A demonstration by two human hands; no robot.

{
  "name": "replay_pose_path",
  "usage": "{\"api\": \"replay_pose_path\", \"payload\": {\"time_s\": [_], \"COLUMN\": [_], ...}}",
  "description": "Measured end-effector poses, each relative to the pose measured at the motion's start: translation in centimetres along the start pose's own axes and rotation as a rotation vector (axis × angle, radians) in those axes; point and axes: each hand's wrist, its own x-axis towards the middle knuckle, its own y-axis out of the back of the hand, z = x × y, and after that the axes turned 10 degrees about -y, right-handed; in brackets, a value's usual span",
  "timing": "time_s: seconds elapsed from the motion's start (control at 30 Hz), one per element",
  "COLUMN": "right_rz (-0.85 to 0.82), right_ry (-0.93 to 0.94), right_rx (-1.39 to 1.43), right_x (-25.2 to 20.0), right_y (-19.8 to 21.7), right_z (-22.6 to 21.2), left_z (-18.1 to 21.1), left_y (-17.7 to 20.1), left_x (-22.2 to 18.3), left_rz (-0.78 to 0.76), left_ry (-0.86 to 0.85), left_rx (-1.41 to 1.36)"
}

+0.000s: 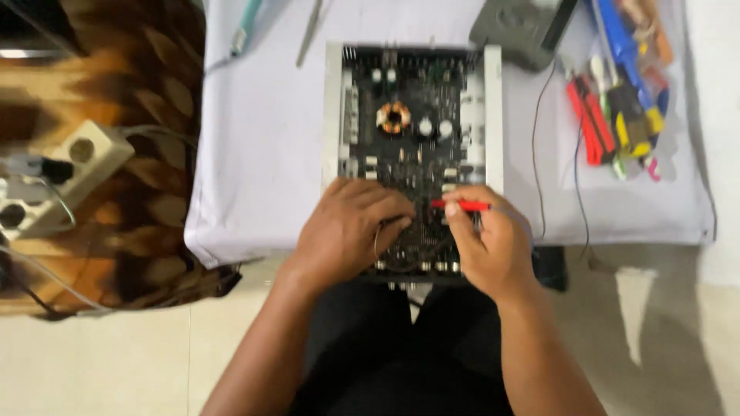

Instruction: Using a multimeter probe to test components and signal paths on an electronic circuit board for repair.

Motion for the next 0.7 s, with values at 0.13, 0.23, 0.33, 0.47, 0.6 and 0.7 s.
{"api": "replay_pose_path", "payload": {"time_s": [0.13, 0.23, 0.33, 0.47, 0.6, 0.7], "right_rz": [0.037, 0.012, 0.056, 0.027, 0.040, 0.021], "right_ry": [-0.140, -0.146, -0.100, -0.110, -0.085, 0.003], "right_rx": [0.089, 0.085, 0.103, 0.111, 0.116, 0.030], "right_x": [0.2, -1.1, -0.3, 0.1, 0.1, 1.0], "right_y": [0.0, -0.3, -0.1, 0.1, 0.0, -0.1], "right_z": [0.5, 1.0, 0.3, 0.2, 0.3, -0.1], "left_z": [-0.7, -0.1, -0.4, -0.7, -0.1, -0.4], "left_y": [-0.2, -0.7, -0.5, -0.8, -0.4, -0.3], "left_x": [0.3, -0.9, -0.3, -0.2, -0.3, 0.3], "left_rz": [0.035, 0.049, 0.077, 0.081, 0.076, 0.089], "left_ry": [0.062, 0.111, 0.107, 0.070, 0.099, 0.088], "left_rx": [-0.127, -0.150, -0.114, -0.104, -0.121, -0.083]}}
